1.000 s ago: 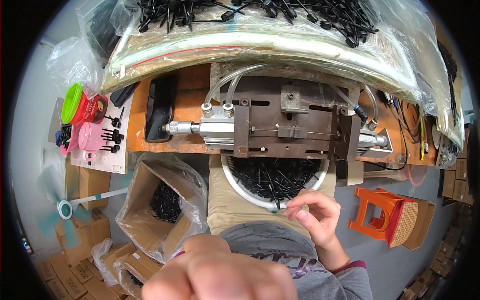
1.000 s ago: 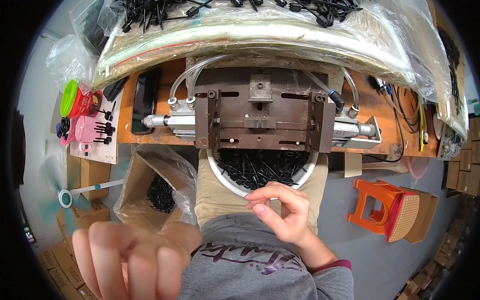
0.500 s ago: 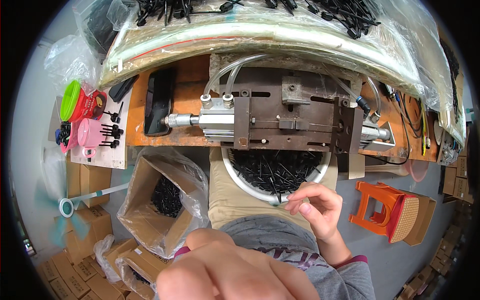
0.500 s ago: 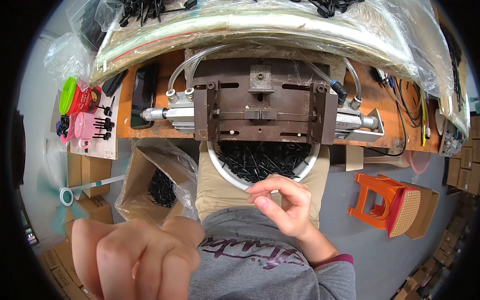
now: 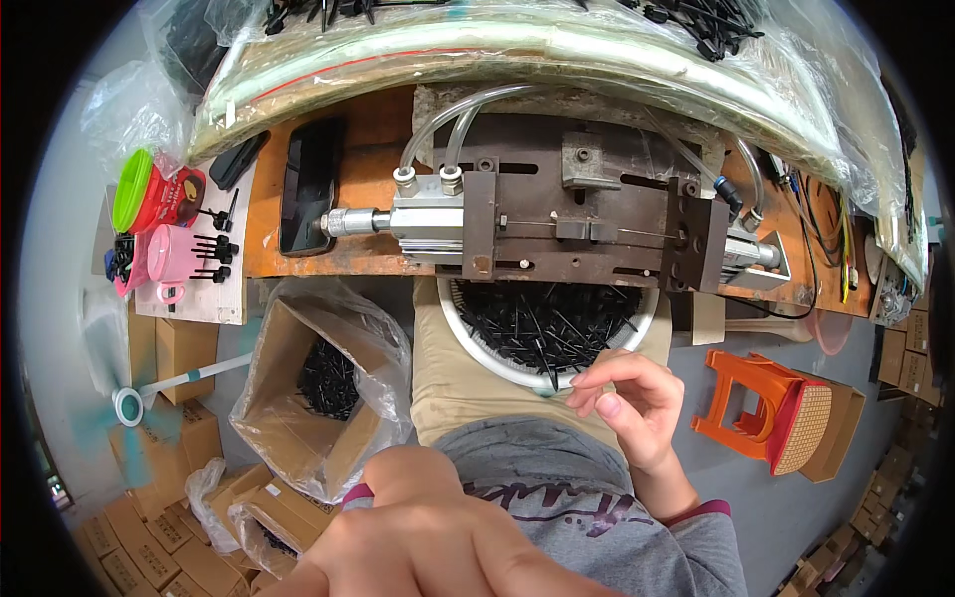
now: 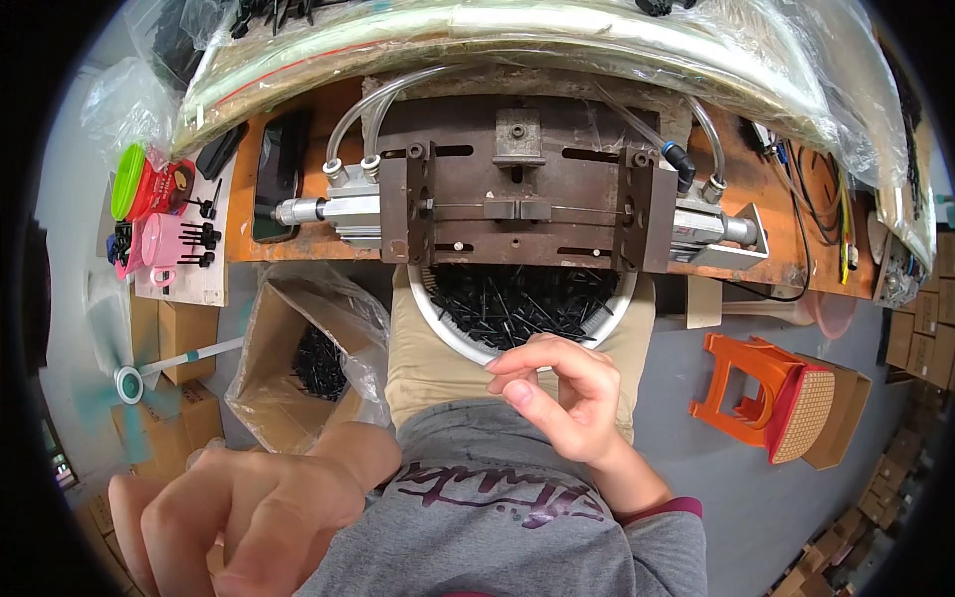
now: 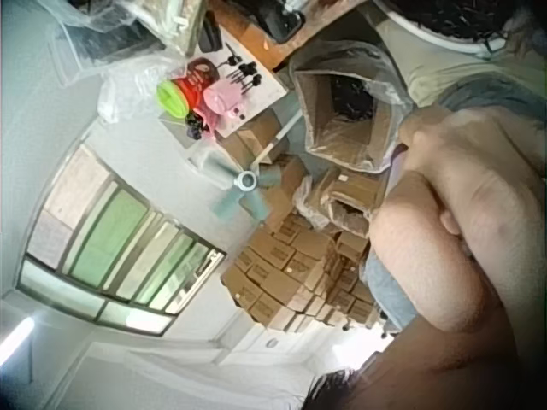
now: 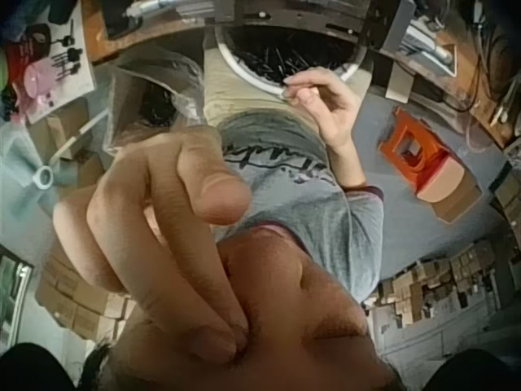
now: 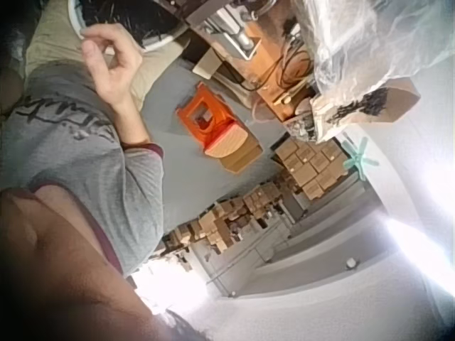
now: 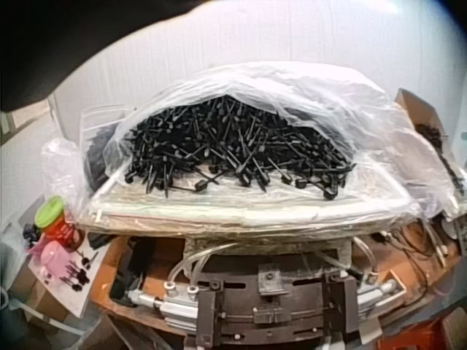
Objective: Manually assembling or sorting small black plastic components using a workbench machine.
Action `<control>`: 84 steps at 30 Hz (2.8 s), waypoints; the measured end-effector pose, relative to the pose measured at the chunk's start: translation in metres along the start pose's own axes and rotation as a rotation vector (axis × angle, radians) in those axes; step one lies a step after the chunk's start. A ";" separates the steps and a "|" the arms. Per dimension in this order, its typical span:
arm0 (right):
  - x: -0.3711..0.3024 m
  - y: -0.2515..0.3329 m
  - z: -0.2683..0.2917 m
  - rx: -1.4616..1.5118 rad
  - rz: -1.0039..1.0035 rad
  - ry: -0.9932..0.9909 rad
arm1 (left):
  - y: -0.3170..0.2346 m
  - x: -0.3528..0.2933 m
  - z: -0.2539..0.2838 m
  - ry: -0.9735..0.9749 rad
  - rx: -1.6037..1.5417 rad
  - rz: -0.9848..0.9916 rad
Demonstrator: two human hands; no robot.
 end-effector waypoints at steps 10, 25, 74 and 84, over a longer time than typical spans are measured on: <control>-0.001 -0.002 -0.001 0.006 -0.007 -0.002 | 0.003 0.002 -0.004 0.098 0.052 -0.001; 0.000 -0.003 0.006 -0.019 -0.002 0.005 | -0.003 0.010 0.016 0.409 0.216 -0.145; -0.003 -0.001 0.002 0.002 -0.020 -0.018 | -0.003 -0.046 0.004 0.080 1.542 -0.772; -0.001 -0.001 -0.001 -0.005 -0.011 0.008 | -0.015 -0.044 0.007 0.102 1.568 -0.844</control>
Point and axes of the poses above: each hand's wrist, its own x-axis towards the middle knuckle, its own z-axis out of the back of the hand, y = z × x, the point moved 8 cm from there along x, towards the middle knuckle, and after that the axes turned 10 degrees about z, right-handed, at the moved point
